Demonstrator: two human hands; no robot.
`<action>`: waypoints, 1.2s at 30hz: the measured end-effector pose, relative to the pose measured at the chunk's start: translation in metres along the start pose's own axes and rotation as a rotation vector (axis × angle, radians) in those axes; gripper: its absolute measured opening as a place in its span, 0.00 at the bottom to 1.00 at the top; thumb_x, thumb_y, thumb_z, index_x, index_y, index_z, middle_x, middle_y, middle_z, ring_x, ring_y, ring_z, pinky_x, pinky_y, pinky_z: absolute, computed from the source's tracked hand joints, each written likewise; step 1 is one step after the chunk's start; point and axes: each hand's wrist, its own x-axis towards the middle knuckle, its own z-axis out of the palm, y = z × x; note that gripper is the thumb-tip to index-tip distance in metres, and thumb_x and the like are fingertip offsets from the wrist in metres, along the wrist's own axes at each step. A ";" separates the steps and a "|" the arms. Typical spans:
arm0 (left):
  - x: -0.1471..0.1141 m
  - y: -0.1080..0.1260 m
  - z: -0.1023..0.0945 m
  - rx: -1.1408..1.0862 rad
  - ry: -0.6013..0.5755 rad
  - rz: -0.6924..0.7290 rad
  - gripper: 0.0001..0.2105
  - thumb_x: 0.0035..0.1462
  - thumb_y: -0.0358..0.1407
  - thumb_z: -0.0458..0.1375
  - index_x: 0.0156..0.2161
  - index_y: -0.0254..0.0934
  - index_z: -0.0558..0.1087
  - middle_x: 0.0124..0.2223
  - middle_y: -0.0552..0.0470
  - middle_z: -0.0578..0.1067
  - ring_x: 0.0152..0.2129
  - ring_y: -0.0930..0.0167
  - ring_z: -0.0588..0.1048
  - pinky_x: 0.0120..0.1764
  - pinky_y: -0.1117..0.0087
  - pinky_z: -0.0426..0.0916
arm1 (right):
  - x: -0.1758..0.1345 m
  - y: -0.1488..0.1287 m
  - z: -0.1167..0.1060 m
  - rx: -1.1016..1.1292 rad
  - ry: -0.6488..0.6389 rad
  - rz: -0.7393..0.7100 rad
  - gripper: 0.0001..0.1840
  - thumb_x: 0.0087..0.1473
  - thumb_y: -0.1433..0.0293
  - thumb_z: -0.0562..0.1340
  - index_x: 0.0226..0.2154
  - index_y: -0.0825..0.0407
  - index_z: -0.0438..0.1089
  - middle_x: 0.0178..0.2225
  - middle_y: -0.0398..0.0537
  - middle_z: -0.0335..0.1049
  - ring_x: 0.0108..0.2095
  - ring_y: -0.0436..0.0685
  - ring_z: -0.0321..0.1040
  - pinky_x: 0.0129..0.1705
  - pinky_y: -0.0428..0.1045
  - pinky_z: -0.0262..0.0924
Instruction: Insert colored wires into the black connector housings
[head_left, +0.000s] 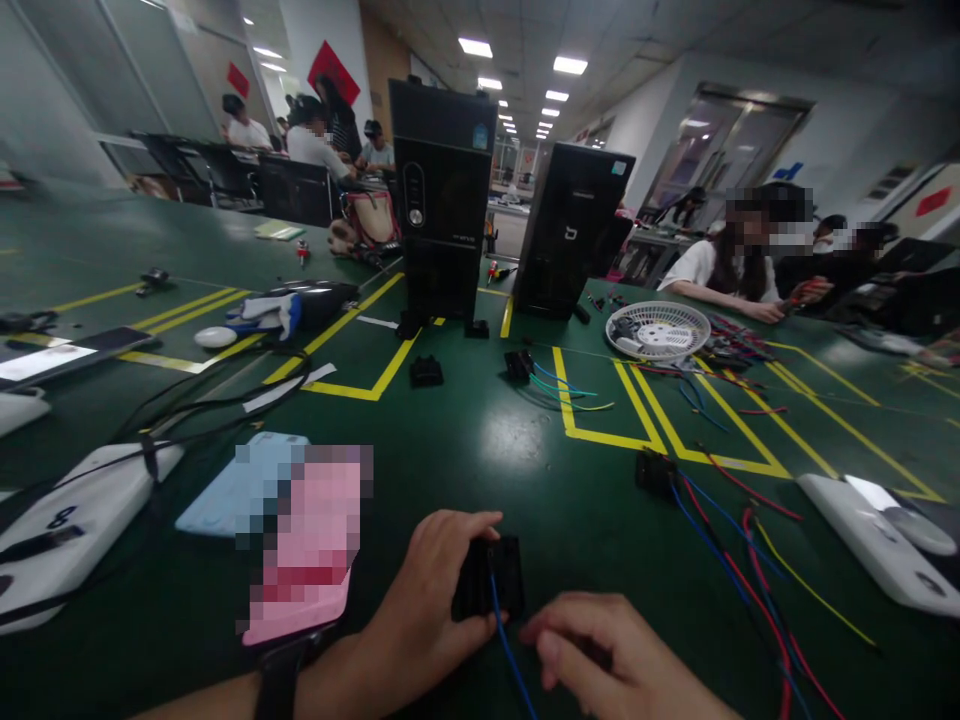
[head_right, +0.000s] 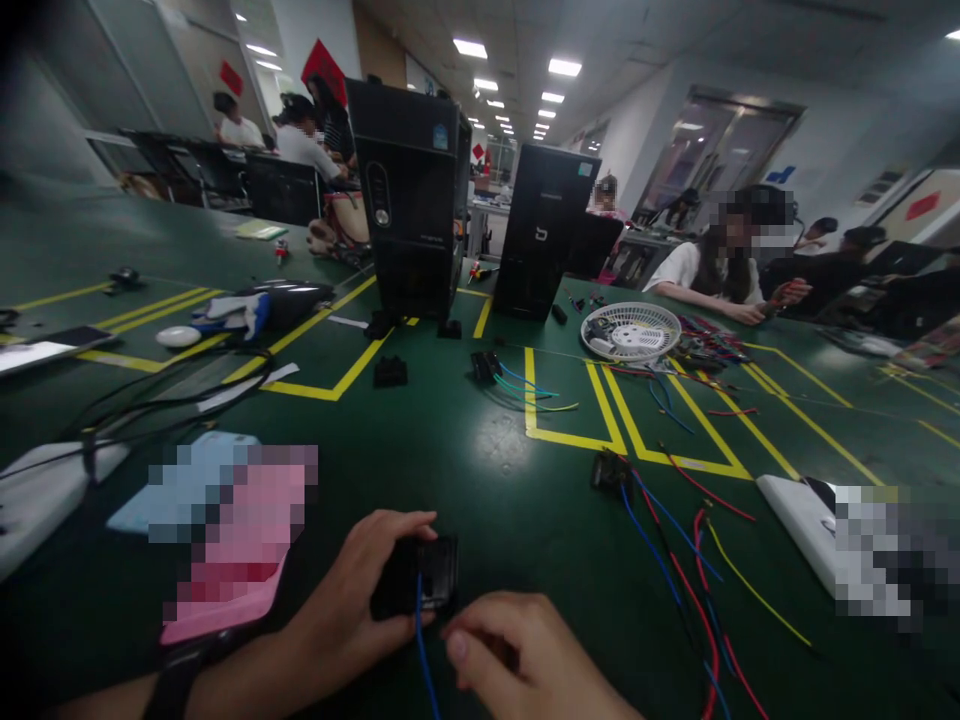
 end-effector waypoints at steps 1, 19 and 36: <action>0.000 0.000 -0.001 0.002 -0.004 0.004 0.33 0.47 0.26 0.61 0.58 0.45 0.56 0.50 0.48 0.70 0.48 0.58 0.68 0.52 0.54 0.60 | 0.000 0.001 0.007 0.085 -0.040 0.015 0.24 0.62 0.53 0.52 0.33 0.51 0.76 0.28 0.46 0.73 0.26 0.51 0.64 0.27 0.45 0.55; 0.000 0.002 -0.003 -0.022 0.047 -0.023 0.18 0.47 0.23 0.61 0.40 0.42 0.63 0.52 0.47 0.69 0.51 0.58 0.67 0.51 0.55 0.62 | 0.010 0.011 0.024 0.685 -0.261 0.206 0.28 0.46 0.46 0.65 0.36 0.54 0.70 0.23 0.41 0.66 0.21 0.45 0.55 0.24 0.42 0.47; 0.003 0.004 -0.008 0.020 -0.058 0.006 0.16 0.51 0.26 0.63 0.44 0.45 0.71 0.53 0.50 0.69 0.50 0.60 0.68 0.51 0.58 0.62 | 0.010 0.012 0.024 0.659 -0.244 0.241 0.28 0.50 0.46 0.62 0.39 0.54 0.67 0.24 0.42 0.70 0.17 0.43 0.54 0.20 0.40 0.49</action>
